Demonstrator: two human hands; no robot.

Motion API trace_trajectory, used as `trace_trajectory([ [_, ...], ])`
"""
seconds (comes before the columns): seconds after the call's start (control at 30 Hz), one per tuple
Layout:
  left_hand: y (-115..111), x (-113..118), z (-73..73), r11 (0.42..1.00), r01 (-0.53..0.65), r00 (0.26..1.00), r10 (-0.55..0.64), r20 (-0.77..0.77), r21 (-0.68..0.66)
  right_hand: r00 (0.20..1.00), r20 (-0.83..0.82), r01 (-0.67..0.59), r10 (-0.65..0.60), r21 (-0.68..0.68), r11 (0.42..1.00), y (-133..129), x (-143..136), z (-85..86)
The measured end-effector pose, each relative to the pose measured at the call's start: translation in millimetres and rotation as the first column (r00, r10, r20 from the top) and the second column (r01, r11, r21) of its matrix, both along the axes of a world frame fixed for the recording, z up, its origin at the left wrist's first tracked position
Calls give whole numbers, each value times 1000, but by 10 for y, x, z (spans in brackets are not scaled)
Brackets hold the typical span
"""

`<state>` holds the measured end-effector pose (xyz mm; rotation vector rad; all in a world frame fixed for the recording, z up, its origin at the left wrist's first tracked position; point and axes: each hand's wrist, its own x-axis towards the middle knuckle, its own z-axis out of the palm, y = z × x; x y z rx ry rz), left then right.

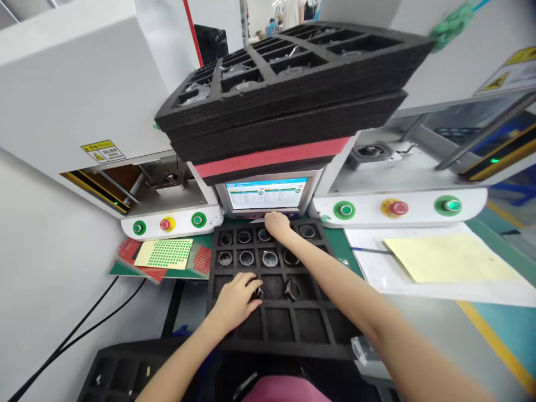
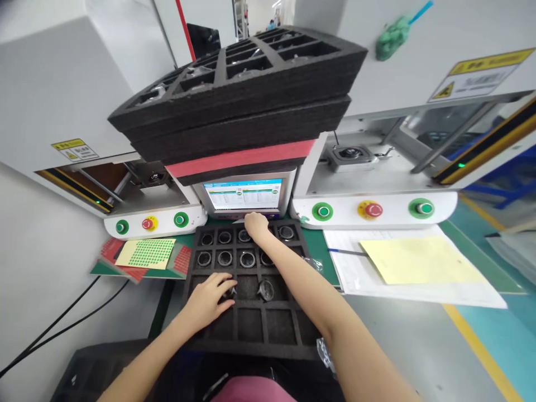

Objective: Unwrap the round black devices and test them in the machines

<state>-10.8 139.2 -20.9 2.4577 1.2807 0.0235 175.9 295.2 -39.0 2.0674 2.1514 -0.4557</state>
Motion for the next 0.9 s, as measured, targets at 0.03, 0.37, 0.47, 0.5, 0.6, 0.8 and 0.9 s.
trace_trajectory([
  [0.03, -21, 25, -8, 998, -64, 998, 64, -8, -14, 1000, -15, 7, -6, 7, 1000, 3, 11, 8],
  [0.37, -76, 200, -86, 862, -486, 860, 501, 97, -144, 961, -275, 24, 41, 230, 973, -958, 267, 72],
  [0.47, -49, 132, -106, 836, -474, 812, 537, 231, -275, 897, -429, 48, 110, 340, 939, -1483, 346, 37],
  [0.5, -59, 118, -99, 828, -459, 791, 546, 275, -323, 865, -484, 71, 133, 379, 923, -1623, 354, 25],
  [0.6, -158, 127, -1, 808, -392, 729, 564, 387, -440, 754, -627, 168, 197, 474, 865, -1910, 316, 27],
  [0.8, -437, 271, 439, 835, -190, 641, 504, 580, -516, 563, -759, 250, 327, 533, 808, -2153, 187, 329],
  [0.9, -504, 339, 582, 878, -116, 591, 436, 679, -463, 437, -835, 326, 336, 495, 806, -2267, 172, 511],
])
